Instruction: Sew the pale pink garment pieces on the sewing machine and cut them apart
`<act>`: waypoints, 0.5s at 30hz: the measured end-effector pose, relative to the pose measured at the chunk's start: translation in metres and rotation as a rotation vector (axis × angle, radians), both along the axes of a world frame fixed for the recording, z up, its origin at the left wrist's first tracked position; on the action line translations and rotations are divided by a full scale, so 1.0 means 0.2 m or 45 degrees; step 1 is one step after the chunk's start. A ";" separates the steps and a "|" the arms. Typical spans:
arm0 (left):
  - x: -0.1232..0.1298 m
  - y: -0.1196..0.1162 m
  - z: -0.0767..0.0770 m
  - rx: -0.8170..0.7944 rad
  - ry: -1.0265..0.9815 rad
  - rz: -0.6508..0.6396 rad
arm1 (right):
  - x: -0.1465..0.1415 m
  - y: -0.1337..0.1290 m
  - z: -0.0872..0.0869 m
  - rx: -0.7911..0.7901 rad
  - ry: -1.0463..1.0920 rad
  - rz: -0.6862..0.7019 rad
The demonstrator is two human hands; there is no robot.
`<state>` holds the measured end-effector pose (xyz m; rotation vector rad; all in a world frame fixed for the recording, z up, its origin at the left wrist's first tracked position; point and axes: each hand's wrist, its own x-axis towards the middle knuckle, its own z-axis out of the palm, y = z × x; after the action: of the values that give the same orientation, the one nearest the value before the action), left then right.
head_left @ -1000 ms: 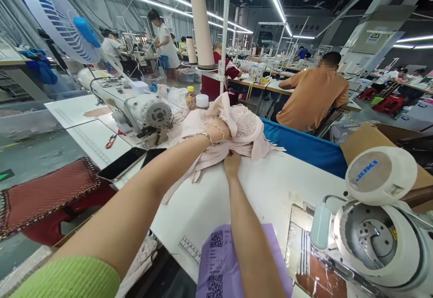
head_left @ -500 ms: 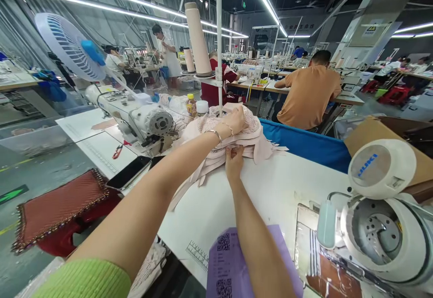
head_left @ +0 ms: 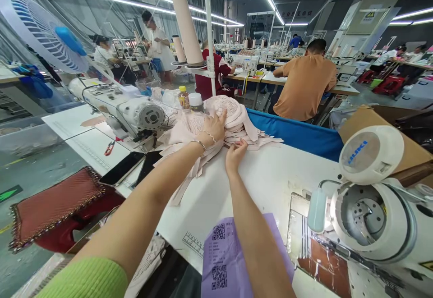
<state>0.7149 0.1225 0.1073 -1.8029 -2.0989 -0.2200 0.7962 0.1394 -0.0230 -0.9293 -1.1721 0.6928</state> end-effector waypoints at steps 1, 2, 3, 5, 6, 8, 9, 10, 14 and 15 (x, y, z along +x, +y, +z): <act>0.01 -0.01 0.00 0.024 0.010 -0.018 | 0.01 0.02 -0.01 -0.029 -0.002 -0.029; 0.02 -0.04 0.01 0.063 0.037 -0.053 | 0.03 0.04 -0.01 -0.060 -0.002 -0.056; 0.03 -0.08 0.01 0.120 0.069 -0.102 | 0.04 0.07 -0.02 -0.092 0.002 -0.082; 0.07 -0.22 0.00 0.255 0.115 -0.244 | 0.06 0.11 -0.03 -0.160 0.020 -0.131; 0.10 -0.33 -0.03 0.279 0.090 -0.299 | 0.07 0.13 -0.04 -0.193 0.032 -0.153; 0.17 -0.58 -0.15 0.136 0.021 -0.500 | 0.09 0.16 -0.05 -0.246 0.056 -0.183; 0.21 -0.72 -0.23 0.004 -0.019 -0.640 | 0.10 0.16 -0.05 -0.264 0.065 -0.188; 0.24 -0.86 -0.34 -0.125 -0.066 -0.781 | 0.10 0.16 -0.05 -0.277 0.071 -0.188; 0.33 -1.29 -0.72 -0.260 -0.166 -1.141 | 0.12 0.14 -0.02 -0.297 0.045 -0.146; 0.33 -1.34 -0.78 -0.228 -0.147 -1.126 | 0.13 0.14 0.01 -0.299 0.020 -0.121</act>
<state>0.7815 -0.1452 -0.0482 -2.7767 -1.2678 -0.3660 0.8227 0.1670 -0.0218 -1.1665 -1.0397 0.7698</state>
